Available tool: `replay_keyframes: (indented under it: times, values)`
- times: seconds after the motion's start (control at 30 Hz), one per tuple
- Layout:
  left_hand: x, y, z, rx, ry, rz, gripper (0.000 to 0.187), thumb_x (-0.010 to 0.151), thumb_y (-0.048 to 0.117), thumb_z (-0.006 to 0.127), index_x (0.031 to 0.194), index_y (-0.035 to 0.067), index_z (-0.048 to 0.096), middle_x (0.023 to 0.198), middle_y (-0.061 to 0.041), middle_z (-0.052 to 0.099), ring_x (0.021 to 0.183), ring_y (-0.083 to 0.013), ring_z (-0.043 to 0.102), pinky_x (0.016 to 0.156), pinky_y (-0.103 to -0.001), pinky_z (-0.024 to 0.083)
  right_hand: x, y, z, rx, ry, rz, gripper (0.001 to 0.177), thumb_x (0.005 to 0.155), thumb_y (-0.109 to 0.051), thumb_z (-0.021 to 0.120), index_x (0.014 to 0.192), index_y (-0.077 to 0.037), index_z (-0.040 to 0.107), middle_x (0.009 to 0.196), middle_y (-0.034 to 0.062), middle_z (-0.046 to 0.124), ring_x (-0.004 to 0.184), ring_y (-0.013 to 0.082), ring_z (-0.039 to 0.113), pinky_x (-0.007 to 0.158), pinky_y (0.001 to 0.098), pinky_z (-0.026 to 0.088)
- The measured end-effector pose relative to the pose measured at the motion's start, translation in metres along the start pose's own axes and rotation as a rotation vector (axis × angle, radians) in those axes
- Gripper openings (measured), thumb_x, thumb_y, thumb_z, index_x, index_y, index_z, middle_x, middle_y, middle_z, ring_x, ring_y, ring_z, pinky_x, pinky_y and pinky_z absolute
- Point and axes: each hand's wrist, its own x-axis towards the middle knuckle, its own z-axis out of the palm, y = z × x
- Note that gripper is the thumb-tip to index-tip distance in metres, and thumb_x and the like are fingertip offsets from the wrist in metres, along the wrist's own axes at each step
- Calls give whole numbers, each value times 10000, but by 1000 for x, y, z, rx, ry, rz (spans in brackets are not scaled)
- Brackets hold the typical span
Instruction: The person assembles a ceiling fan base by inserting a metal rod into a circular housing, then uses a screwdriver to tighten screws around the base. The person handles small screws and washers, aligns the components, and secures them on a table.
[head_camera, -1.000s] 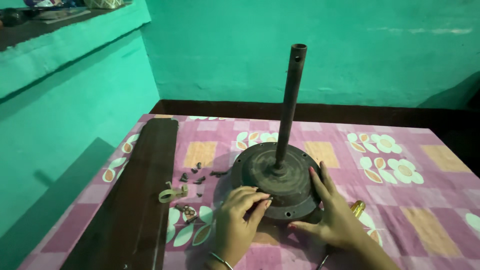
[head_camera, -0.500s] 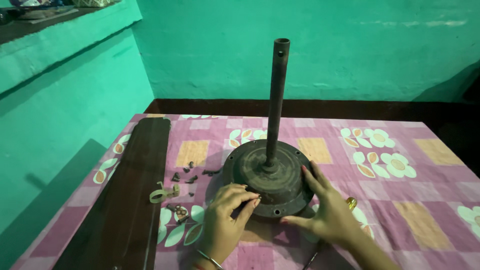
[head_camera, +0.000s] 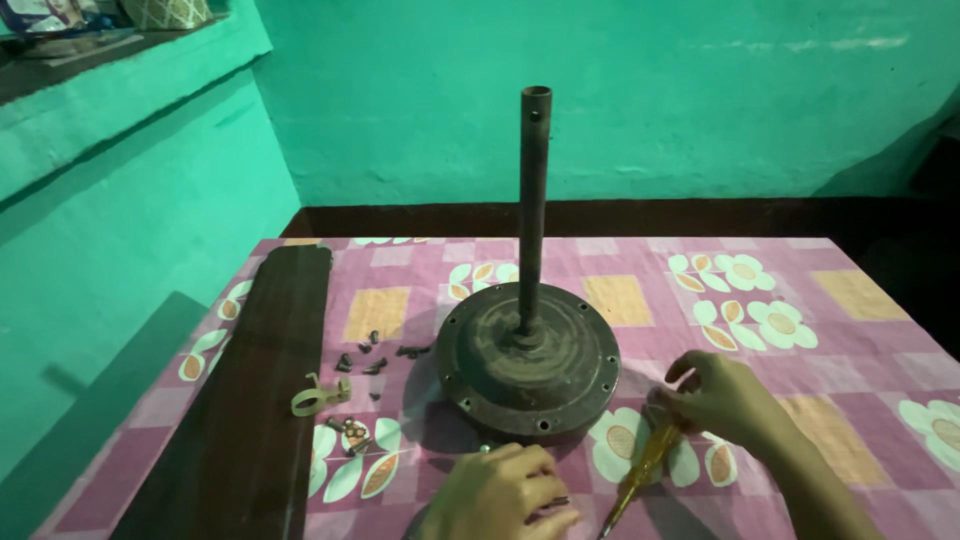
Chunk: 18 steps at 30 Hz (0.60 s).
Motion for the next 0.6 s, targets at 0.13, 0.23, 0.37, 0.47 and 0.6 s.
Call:
replay_keyframes:
  times: [0.13, 0.23, 0.37, 0.47, 0.6]
  values:
    - [9, 16, 4, -128, 154, -132, 433, 831, 377, 869, 1044, 10, 781, 921, -143, 756, 828, -278, 753, 706, -385, 610, -25, -29, -11, 149, 67, -110, 364, 884, -295, 783, 1098, -10, 708, 933, 164, 806, 737, 247, 806, 656, 353, 667]
    - [18, 34, 3, -133, 291, -27, 579, 817, 384, 881, 1161, -56, 727, 895, -143, 763, 769, -265, 751, 710, -380, 600, -52, -48, -12, 361, 168, -270, 330, 848, -245, 790, 1019, 29, 721, 880, 204, 796, 737, 248, 808, 656, 365, 645]
    - [31, 49, -12, -255, 274, -329, 340, 850, 316, 841, 1013, 30, 755, 802, -118, 769, 697, -230, 766, 623, -349, 591, -68, -66, 17, 595, 144, -571, 276, 813, -135, 784, 1015, 31, 694, 957, 175, 749, 814, 240, 822, 707, 355, 645]
    - [35, 53, -38, -256, 385, -381, 230, 866, 244, 810, 966, 43, 761, 794, -114, 785, 682, -191, 776, 586, -330, 583, -69, -66, 51, 751, 191, -790, 326, 903, -151, 749, 1154, 32, 649, 1076, 198, 718, 992, 272, 759, 865, 393, 612]
    - [40, 58, -75, -332, 463, -545, 240, 907, 222, 772, 1081, 81, 687, 830, -57, 822, 670, -118, 788, 569, -275, 600, -61, -50, 74, 319, 494, -976, 611, 931, -304, 704, 1443, -29, 513, 1476, 217, 578, 1413, 366, 542, 1165, 503, 423]
